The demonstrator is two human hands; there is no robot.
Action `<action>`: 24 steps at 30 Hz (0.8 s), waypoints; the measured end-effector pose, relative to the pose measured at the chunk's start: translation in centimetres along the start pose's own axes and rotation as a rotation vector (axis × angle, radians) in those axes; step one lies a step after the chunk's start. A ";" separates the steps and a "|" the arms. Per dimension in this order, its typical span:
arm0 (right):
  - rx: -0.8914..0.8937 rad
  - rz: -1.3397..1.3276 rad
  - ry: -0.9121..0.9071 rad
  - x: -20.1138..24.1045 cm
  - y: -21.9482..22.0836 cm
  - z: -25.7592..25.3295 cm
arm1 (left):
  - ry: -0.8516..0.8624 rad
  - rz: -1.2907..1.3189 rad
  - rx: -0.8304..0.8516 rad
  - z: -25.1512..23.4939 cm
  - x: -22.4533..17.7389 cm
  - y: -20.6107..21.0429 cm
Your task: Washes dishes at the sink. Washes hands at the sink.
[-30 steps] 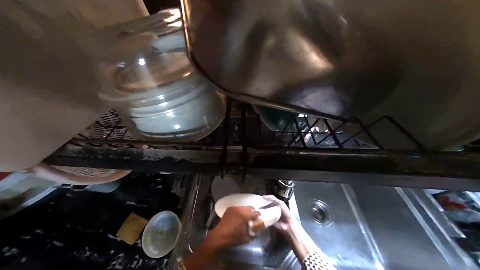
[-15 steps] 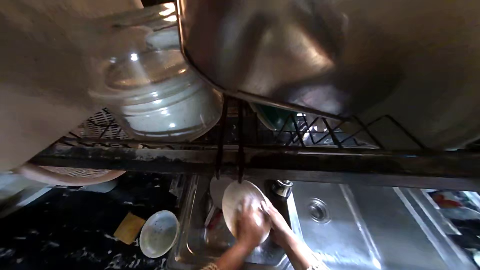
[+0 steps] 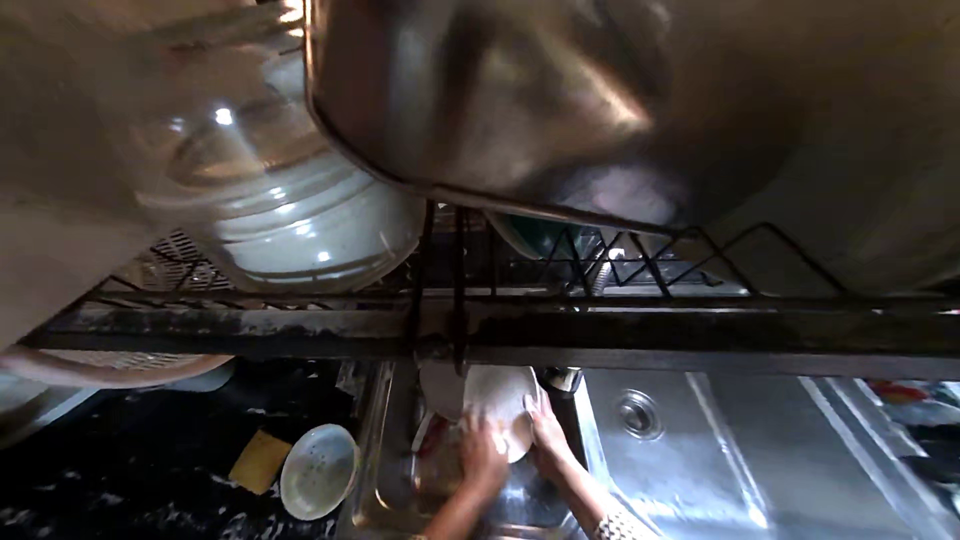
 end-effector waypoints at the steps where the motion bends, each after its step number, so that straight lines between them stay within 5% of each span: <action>1: 0.016 0.033 0.026 0.2 0.5 0.2 | 0.105 -0.036 0.012 0.9 -1.0 0.7; 5: 0.147 0.037 0.082 0.5 0.7 1.7 | 0.314 -0.123 -0.050 -1.3 -0.9 -0.3; 9: 0.226 0.068 0.053 1.1 -1.1 2.9 | 0.083 -0.260 -0.194 -3.9 2.7 -6.6; 13: 0.243 0.090 -0.014 2.4 -2.1 2.7 | 0.169 -0.255 -0.686 1.8 5.4 -12.2; 15: 0.227 0.134 0.005 2.8 -1.9 2.3 | 0.061 -0.294 -0.822 5.0 7.6 -13.8; 20: 0.236 0.179 0.079 3.5 -1.3 1.4 | -0.333 -0.244 -0.650 8.2 13.1 -14.3; 24: 0.267 0.166 0.168 4.2 -1.3 1.2 | -0.094 -0.316 -0.775 7.9 11.6 -12.7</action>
Point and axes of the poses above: each hand's wrist, its own z-axis away from the middle knuckle, its own y-axis out of the palm, x = y × z, the point moved 1 cm from there along -z, towards the middle knuckle, and after that the axes turned 1 degree about x, right-handed, at the moved point
